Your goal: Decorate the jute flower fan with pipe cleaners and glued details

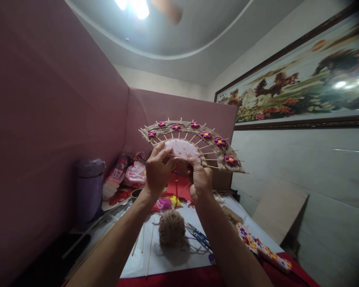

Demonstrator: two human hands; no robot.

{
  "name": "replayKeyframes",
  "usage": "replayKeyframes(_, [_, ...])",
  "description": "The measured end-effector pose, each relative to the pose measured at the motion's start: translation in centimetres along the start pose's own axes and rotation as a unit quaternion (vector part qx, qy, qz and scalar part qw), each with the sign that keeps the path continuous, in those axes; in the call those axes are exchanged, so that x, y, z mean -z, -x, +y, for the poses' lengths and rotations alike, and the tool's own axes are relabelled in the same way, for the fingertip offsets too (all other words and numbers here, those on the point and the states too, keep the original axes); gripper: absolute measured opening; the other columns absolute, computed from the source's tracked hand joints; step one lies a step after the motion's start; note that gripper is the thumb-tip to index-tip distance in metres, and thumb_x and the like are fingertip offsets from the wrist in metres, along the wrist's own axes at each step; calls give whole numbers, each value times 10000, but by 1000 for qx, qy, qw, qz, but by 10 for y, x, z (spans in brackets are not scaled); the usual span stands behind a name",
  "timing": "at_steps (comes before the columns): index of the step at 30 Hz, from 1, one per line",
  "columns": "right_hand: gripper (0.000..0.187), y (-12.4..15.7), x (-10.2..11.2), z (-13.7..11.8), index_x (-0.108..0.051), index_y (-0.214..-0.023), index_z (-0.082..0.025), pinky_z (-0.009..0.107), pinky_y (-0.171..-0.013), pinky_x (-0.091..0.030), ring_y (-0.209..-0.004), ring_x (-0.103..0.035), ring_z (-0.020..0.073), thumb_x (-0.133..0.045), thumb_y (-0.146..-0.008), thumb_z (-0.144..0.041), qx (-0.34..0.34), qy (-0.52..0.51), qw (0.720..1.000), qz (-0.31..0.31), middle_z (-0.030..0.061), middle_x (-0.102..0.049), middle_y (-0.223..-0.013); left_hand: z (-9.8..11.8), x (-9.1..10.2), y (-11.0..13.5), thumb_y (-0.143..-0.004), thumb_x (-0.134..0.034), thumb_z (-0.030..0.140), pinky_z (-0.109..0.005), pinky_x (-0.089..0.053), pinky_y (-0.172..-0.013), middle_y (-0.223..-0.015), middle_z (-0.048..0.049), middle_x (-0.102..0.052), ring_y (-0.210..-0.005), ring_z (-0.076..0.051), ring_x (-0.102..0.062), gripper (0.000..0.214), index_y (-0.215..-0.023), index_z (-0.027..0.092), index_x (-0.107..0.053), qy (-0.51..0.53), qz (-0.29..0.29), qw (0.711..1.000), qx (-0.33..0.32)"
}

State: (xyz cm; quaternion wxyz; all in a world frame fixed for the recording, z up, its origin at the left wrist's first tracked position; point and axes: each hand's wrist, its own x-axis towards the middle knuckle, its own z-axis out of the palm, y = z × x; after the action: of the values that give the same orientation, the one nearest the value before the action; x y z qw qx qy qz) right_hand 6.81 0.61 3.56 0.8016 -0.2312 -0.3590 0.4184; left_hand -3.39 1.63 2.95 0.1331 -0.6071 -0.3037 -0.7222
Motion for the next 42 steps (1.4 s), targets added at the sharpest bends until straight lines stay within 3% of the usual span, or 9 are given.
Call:
replayKeyframes(7, [212,2,-2,-5,-567,-513,-144,184,-323,-284,-360,-360,49,-744,-505,-260,0,0,1000,20,-80,-455,-402,-5,1,-1,-725,-682,302,-402,-430,-967,-1228,-73,-590,-1128,-217,-537,274,-988,227,-679,20,-9,1000,-4])
replayKeyframes(13, [193,6,-3,-7,-580,-539,-146,185,-336,-321,-411,-463,80,-736,-526,-258,0,11,1000,18,-57,-510,-439,-1,3,-2,-717,-691,287,-409,-430,-969,-1243,-68,-583,-1140,-225,-530,298,-1010,236,-672,9,-10,1000,-11])
replayKeyframes(20, [210,7,-2,-11,-592,-572,-140,180,-323,-301,-371,-393,56,-732,-539,-293,14,13,1000,13,-71,-475,-421,1,3,-4,-737,-671,309,-403,-462,-936,-1213,-84,-602,-1119,-225,-548,269,-990,219,-681,31,-13,999,-26])
replayKeyframes(25, [247,4,-1,-9,-587,-567,-139,196,-339,-330,-367,-416,68,-727,-552,-342,27,27,999,14,-66,-484,-416,-3,2,-3,-700,-710,290,-415,-473,-926,-1225,-81,-596,-1109,-228,-555,304,-996,226,-677,14,-6,998,-59])
replayKeyframes(33, [225,7,-2,-12,-603,-587,-139,200,-355,-357,-381,-446,75,-738,-543,-313,9,10,1000,13,-63,-510,-435,-3,2,-4,-736,-676,295,-414,-477,-921,-1201,-88,-610,-1091,-215,-567,249,-972,214,-685,47,-3,997,-61])
replayKeyframes(42, [225,10,-2,-17,-583,-570,-145,200,-355,-369,-389,-464,83,-736,-545,-309,16,5,1000,1,-56,-517,-431,3,2,-2,-698,-711,299,-434,-445,-957,-1223,-76,-600,-1117,-231,-549,327,-1016,232,-673,32,13,998,-60])
